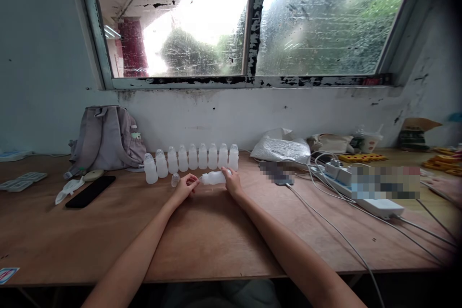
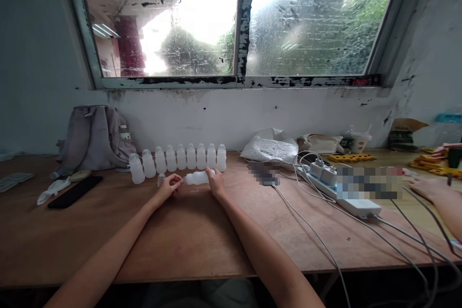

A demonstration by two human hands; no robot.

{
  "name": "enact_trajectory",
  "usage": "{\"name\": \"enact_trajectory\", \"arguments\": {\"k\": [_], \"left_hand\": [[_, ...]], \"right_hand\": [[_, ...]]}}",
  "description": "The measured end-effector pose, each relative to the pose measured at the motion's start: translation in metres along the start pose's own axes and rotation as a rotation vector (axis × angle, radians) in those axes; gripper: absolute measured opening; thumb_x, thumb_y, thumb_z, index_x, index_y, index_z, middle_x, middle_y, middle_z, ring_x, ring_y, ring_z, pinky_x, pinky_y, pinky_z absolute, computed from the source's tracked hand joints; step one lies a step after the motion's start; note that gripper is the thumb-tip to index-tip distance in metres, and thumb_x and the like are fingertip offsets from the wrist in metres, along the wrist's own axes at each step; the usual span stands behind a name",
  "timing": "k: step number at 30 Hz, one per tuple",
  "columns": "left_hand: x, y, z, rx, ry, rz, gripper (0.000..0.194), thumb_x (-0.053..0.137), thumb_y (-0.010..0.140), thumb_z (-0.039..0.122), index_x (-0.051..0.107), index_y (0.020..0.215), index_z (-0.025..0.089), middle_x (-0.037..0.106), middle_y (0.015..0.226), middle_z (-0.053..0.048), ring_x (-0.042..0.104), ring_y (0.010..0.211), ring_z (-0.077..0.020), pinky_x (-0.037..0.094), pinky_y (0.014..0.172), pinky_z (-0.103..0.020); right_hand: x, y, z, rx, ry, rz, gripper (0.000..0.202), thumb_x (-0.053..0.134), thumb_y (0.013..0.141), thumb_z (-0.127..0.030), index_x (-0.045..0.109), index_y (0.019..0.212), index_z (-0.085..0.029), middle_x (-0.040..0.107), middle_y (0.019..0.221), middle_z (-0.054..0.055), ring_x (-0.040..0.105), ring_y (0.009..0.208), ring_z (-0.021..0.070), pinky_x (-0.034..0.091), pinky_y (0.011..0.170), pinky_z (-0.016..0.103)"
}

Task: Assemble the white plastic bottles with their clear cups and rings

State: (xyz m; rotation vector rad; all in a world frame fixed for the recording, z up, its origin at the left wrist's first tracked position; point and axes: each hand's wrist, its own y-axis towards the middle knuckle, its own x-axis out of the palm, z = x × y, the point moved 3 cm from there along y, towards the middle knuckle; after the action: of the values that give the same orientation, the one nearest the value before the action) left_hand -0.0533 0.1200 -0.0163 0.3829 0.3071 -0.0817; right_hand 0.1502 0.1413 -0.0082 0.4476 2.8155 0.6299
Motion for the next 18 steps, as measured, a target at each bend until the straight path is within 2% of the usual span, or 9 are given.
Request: {"name": "enact_trajectory", "arguments": {"k": [6,11,18], "left_hand": [[-0.004,0.000,0.002,0.038,0.048,0.002,0.024,0.054,0.068,0.039,0.052,0.073,0.016,0.052,0.069,0.003,0.047,0.040,-0.0038,0.033,0.033,-0.014],[-0.004,-0.003,0.009,0.065,0.064,0.021,0.023,0.051,0.070,0.039,0.053,0.068,0.017,0.048,0.056,0.005,0.043,0.039,-0.0045,0.033,0.037,-0.016],[-0.006,-0.002,0.010,0.028,0.033,0.069,0.040,0.041,0.074,0.048,0.043,0.050,0.017,0.038,0.041,0.006,0.037,0.033,-0.0058,0.029,0.035,-0.018]], "right_hand": [[0.003,0.000,0.002,0.037,0.027,-0.044,0.034,0.046,0.067,-0.051,0.053,0.057,-0.019,0.051,0.048,-0.001,0.049,0.051,0.0158,0.034,0.046,0.024],[0.004,0.000,0.003,0.060,0.049,-0.078,0.036,0.045,0.067,-0.052,0.055,0.059,-0.018,0.050,0.047,-0.002,0.048,0.049,0.0145,0.035,0.046,0.024],[0.006,-0.001,0.004,0.089,0.100,-0.116,0.036,0.046,0.068,-0.051,0.055,0.063,-0.017,0.047,0.046,-0.002,0.045,0.043,0.0129,0.034,0.040,0.024]]}}
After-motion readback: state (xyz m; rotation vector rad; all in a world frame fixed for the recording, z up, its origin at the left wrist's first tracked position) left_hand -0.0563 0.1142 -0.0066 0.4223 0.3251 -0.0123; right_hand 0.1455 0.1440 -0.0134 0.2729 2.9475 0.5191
